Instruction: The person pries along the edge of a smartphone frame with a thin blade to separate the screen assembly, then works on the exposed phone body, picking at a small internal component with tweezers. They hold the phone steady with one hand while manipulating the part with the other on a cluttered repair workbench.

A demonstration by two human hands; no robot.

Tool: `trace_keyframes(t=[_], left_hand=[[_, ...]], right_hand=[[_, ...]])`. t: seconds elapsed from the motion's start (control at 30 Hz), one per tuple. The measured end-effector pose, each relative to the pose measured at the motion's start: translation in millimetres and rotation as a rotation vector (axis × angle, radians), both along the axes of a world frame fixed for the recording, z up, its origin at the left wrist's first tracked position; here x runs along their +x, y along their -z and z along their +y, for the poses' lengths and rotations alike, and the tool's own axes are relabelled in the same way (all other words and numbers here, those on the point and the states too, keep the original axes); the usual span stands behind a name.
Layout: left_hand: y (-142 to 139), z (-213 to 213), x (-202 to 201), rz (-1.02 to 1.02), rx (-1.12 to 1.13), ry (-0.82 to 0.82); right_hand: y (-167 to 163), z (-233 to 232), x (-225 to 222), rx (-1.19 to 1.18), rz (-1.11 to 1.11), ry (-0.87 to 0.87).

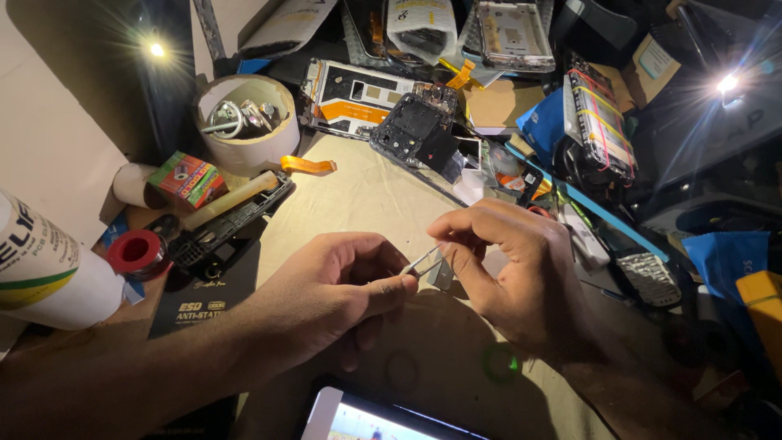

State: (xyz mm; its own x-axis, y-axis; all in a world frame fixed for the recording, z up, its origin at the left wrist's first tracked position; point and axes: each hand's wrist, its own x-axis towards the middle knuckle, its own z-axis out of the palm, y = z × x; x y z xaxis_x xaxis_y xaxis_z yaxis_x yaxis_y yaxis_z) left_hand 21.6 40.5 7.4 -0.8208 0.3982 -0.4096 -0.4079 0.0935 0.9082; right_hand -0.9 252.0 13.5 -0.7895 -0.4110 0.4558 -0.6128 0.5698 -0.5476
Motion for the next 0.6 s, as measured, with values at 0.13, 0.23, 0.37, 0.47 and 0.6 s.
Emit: trace_keyframes(t=[0.13,0.23,0.37,0.47,0.6], left_hand=[[-2.3,0.8,-0.5,0.002,-0.038,0.01],[-3.9,0.7,-0.7,-0.003,-0.095,0.018],[-4.8,1.2,-0.6,-0.018,-0.079,0.023],[-4.4,0.9,-0.8,-0.02,-0.07,0.024],[-3.7,0.4,-0.9,-0.028,-0.084,0.029]], right_hand=[[-0.2,0.2,-0.5,0.009,0.01,-0.005],[0.6,-0.1,0.0,0.003,0.02,0.004],[1.2,-0.4,-0.1,0.012,0.0,0.009],[1.7,-0.7,0.0,0.013,0.004,0.008],[1.8,-0.8,0.0,0.016,0.013,0.006]])
